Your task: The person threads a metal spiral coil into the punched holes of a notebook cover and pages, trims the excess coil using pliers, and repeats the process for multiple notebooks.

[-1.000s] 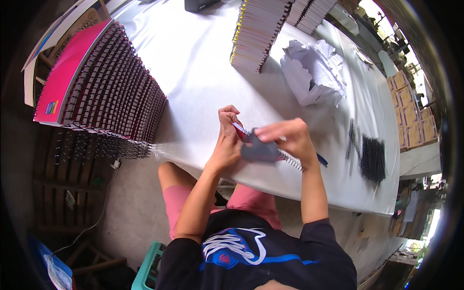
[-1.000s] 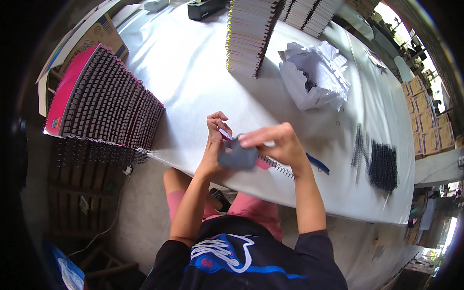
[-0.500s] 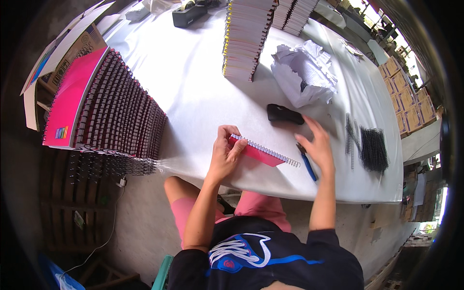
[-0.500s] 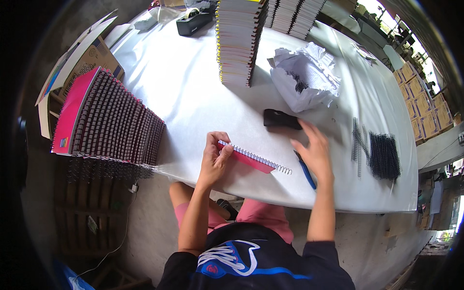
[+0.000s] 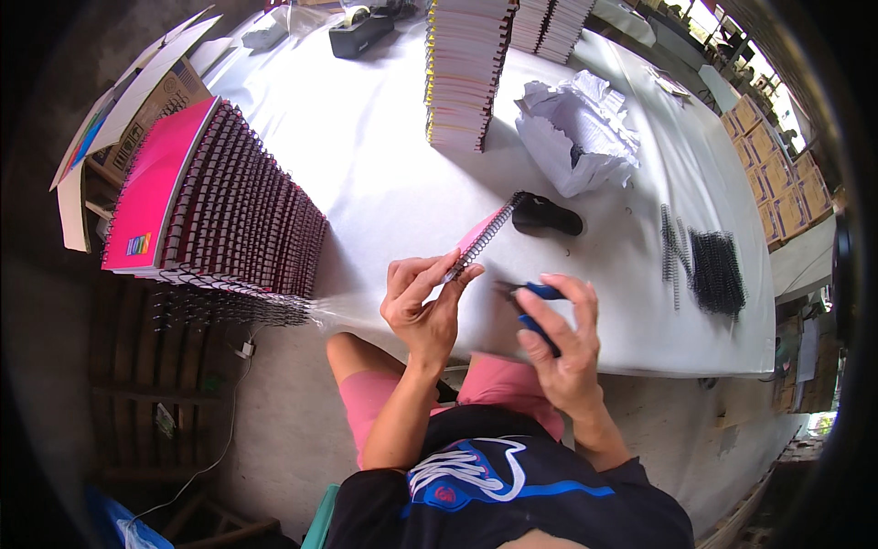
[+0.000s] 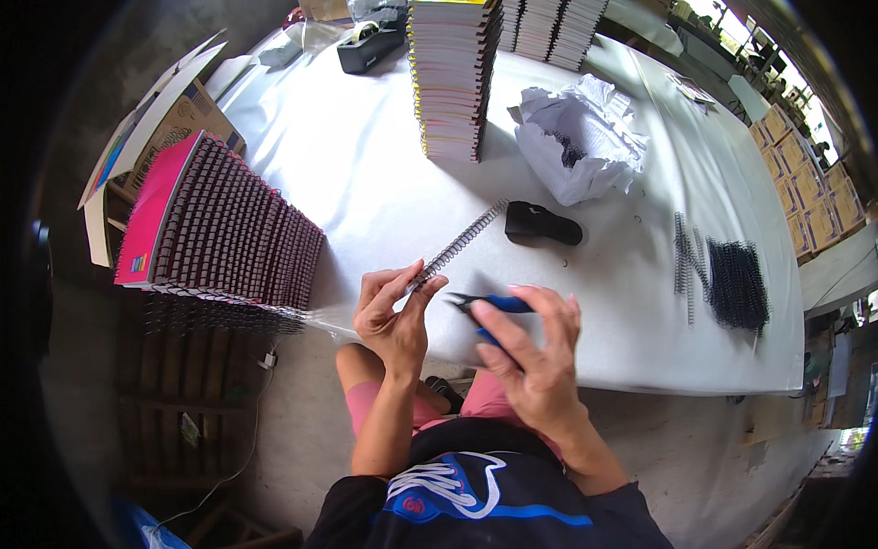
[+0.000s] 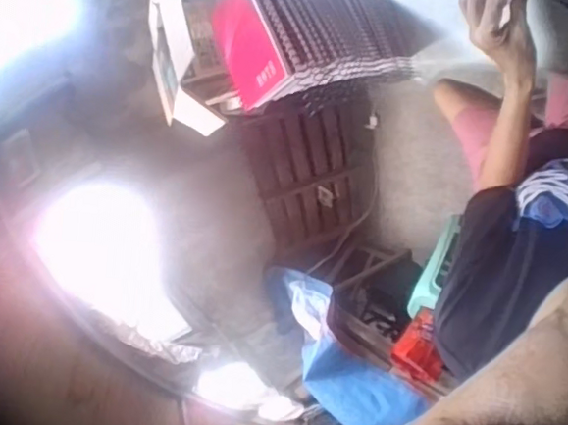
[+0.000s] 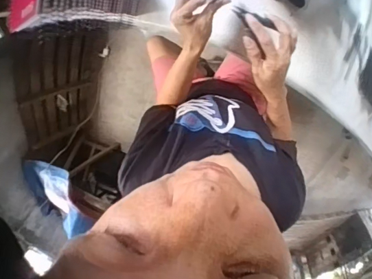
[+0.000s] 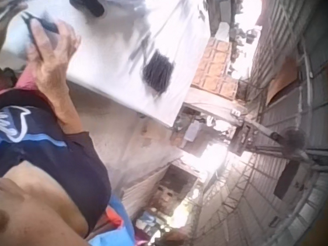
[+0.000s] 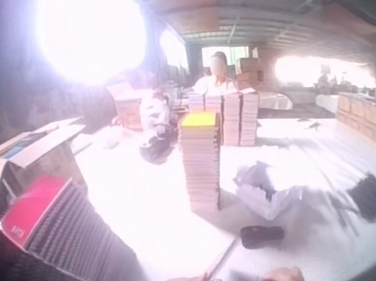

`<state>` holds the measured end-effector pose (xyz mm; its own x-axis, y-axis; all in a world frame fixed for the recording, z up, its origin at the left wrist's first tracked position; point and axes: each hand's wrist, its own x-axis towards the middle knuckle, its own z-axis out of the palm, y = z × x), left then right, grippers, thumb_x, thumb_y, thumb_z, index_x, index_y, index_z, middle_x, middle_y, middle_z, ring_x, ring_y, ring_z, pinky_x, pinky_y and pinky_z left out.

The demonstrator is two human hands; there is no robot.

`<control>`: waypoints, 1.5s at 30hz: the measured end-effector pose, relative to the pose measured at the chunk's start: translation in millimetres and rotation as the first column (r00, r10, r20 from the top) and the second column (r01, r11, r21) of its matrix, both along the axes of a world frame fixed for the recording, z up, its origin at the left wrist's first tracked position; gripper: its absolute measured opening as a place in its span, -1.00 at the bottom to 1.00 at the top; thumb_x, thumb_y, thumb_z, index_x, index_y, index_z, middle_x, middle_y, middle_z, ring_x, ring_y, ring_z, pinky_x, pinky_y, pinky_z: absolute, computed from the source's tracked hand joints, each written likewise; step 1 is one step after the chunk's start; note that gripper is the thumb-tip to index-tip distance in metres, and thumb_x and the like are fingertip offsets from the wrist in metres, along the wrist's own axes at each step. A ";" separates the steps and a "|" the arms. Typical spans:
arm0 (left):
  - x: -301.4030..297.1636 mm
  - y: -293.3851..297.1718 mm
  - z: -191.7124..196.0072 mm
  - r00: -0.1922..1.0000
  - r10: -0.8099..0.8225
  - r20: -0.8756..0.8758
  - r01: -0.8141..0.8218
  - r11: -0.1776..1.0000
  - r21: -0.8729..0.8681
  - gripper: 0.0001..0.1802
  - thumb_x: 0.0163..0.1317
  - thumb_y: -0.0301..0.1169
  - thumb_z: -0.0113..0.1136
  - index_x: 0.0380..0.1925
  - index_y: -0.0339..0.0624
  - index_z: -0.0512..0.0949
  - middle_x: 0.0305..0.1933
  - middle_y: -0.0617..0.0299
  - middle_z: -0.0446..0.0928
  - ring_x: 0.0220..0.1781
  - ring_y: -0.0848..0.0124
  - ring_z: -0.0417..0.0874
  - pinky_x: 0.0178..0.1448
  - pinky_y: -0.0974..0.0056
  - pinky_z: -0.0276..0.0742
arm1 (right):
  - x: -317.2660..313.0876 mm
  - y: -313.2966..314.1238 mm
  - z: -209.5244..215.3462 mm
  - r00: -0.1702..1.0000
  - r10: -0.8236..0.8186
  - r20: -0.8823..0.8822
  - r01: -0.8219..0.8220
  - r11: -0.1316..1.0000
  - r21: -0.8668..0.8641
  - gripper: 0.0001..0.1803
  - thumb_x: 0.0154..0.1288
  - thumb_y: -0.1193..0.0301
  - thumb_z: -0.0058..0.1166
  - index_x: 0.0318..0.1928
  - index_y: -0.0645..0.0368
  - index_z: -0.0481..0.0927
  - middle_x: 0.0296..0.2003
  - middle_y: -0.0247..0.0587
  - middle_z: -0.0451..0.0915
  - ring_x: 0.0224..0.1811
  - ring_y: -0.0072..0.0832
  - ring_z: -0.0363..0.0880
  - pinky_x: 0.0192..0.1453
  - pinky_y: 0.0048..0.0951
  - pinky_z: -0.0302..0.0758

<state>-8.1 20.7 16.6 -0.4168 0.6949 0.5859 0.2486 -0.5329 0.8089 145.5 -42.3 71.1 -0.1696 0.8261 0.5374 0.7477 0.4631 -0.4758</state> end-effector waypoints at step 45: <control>-169.7 -60.6 205.6 0.736 0.634 -0.238 -0.559 0.767 0.315 -0.69 0.13 -0.30 0.30 -0.11 -0.08 0.58 -0.31 0.26 0.55 -0.17 0.47 0.52 -0.04 0.27 0.32 | -197.4 179.5 180.1 -0.289 0.246 -0.925 -0.851 0.377 0.366 -0.54 0.27 0.52 0.06 0.19 0.15 0.37 -0.18 -0.20 0.59 -0.22 -0.49 0.57 -0.09 -0.42 0.52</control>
